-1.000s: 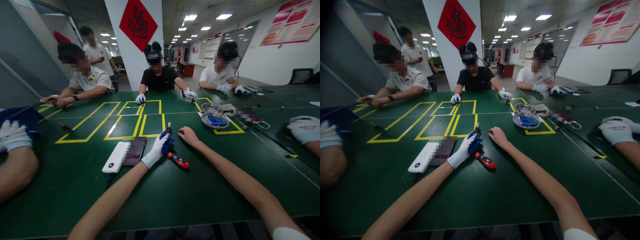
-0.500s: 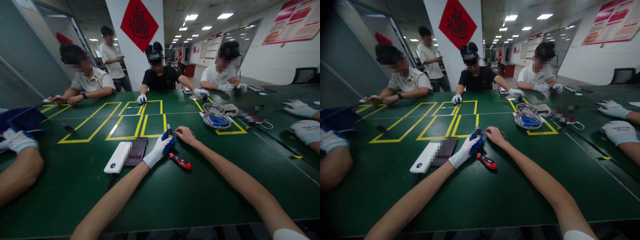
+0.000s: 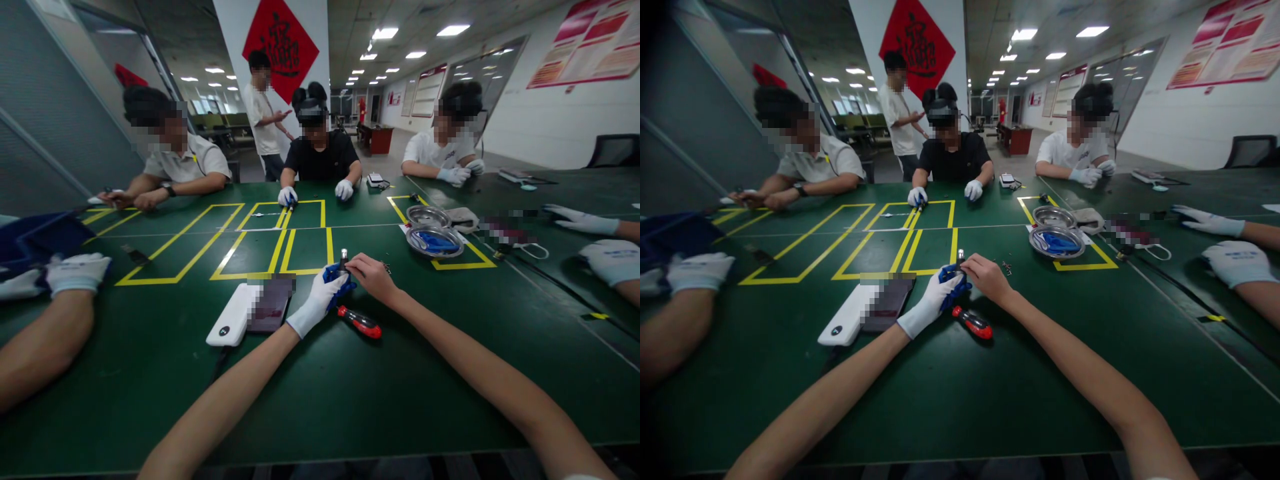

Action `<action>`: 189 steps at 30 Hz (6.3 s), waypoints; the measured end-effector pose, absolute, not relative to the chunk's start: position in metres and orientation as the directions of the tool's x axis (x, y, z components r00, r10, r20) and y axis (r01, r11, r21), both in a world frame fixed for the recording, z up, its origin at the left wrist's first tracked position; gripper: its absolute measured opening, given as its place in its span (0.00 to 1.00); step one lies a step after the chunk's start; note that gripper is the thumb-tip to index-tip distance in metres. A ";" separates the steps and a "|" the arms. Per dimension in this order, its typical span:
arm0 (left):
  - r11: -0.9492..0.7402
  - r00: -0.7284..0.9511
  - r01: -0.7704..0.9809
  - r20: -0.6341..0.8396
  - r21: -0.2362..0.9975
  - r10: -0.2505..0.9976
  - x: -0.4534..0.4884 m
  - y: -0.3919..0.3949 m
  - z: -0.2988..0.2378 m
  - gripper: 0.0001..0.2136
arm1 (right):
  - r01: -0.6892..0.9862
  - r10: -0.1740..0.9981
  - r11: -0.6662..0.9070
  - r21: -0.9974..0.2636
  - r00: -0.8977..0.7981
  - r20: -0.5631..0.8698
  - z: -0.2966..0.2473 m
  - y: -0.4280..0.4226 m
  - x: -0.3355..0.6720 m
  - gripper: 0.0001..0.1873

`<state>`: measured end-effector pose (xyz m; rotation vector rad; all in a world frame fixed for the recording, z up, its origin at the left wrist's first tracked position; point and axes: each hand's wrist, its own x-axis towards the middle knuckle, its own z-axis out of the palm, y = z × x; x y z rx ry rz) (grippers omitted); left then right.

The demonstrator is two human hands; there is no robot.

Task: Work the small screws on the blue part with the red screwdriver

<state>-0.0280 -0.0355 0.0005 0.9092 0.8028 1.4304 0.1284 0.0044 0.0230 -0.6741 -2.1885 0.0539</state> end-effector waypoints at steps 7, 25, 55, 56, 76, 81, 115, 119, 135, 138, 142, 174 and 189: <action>-0.066 0.020 -0.495 0.088 0.866 0.996 -0.028 -0.034 -0.003 0.21 | 0.563 0.440 0.826 -0.030 -0.610 0.658 0.024 0.002 0.133 0.14; -0.115 -0.044 -0.366 0.107 0.923 0.993 -0.026 -0.037 0.001 0.21 | 0.567 0.551 0.792 -0.228 -0.500 0.669 0.028 -0.007 0.130 0.12; -0.100 -0.005 -0.429 0.108 0.898 0.994 -0.027 -0.035 0.001 0.21 | 0.690 0.532 0.722 0.057 -0.605 0.592 0.025 -0.011 0.130 0.15; -0.097 -0.002 -0.437 0.107 0.894 0.994 -0.027 -0.036 0.002 0.21 | 0.685 0.529 0.726 0.058 -0.611 0.590 0.025 -0.011 0.131 0.15; -0.160 -0.035 -0.298 0.157 0.941 0.987 -0.027 -0.038 0.003 0.22 | 0.612 0.560 0.767 -0.195 -0.489 0.668 0.023 -0.006 0.136 0.11; -0.165 -0.044 -0.242 0.159 0.956 0.986 -0.029 -0.035 -0.003 0.23 | 0.619 0.561 0.768 -0.166 -0.524 0.640 0.023 -0.006 0.134 0.09; -0.213 -0.070 -0.230 0.202 0.950 0.977 -0.038 -0.028 -0.003 0.18 | 0.550 0.832 0.473 -0.689 -0.536 0.144 0.027 -0.083 0.168 0.20; -0.270 -0.096 -0.092 0.261 0.959 0.961 -0.041 -0.028 0.000 0.19 | 0.332 0.910 0.317 -0.888 -0.370 0.187 0.027 -0.051 0.186 0.16; -0.291 -0.071 0.058 0.295 0.955 0.953 -0.046 -0.028 -0.005 0.18 | -0.113 0.929 0.320 -0.941 0.235 0.287 0.016 -0.024 0.228 0.12; -0.290 -0.064 0.067 0.294 0.955 0.954 -0.045 -0.029 -0.005 0.19 | -0.092 0.921 0.344 -0.934 0.227 0.317 0.016 -0.027 0.225 0.12; -0.292 -0.083 0.091 0.300 0.952 0.950 -0.045 -0.029 -0.004 0.21 | -0.052 0.915 0.359 -0.932 0.216 0.340 0.015 -0.030 0.223 0.12; -0.300 -0.057 0.164 0.312 0.940 0.948 -0.037 -0.042 0.008 0.18 | 0.080 0.881 0.449 -0.890 0.128 0.456 0.018 -0.038 0.221 0.17; -0.295 -0.076 0.153 0.309 0.943 0.948 -0.042 -0.035 0.000 0.17 | 0.014 0.894 0.419 -0.908 0.170 0.415 0.018 -0.035 0.224 0.17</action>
